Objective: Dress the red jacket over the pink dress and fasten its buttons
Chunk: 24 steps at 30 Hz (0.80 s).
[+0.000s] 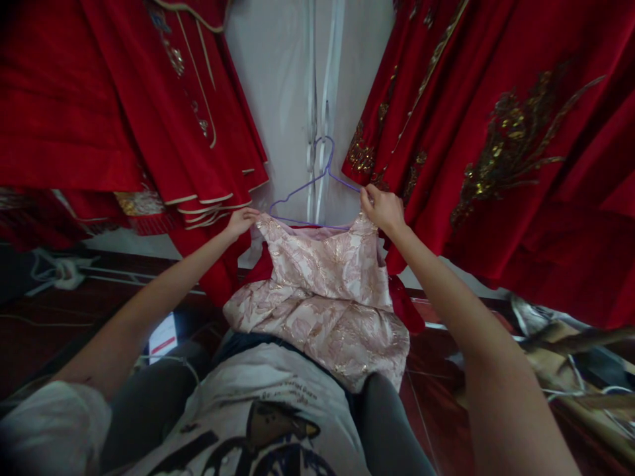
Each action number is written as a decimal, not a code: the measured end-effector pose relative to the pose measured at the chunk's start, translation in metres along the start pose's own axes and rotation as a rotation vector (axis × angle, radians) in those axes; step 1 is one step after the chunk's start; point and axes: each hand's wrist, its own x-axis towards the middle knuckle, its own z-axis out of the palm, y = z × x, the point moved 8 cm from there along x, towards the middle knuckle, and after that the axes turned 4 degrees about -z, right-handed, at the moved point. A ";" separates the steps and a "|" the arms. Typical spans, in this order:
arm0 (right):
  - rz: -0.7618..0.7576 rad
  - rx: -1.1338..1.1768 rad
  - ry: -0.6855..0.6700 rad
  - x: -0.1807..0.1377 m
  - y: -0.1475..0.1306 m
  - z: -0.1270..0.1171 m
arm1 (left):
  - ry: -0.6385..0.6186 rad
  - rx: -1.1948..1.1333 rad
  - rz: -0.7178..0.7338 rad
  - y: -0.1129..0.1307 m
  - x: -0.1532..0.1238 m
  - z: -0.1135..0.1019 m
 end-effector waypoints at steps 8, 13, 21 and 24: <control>-0.007 0.075 -0.023 0.000 0.000 0.006 | 0.034 0.003 -0.014 -0.003 0.007 0.007; 0.004 0.050 -0.013 -0.001 0.000 0.005 | 0.062 -0.008 -0.036 -0.002 0.006 0.012; -0.026 0.040 -0.029 -0.001 -0.004 -0.002 | 0.087 -0.018 -0.021 0.002 0.003 0.002; -0.021 0.049 -0.030 -0.001 -0.004 -0.006 | 0.080 -0.018 -0.002 0.008 0.007 0.002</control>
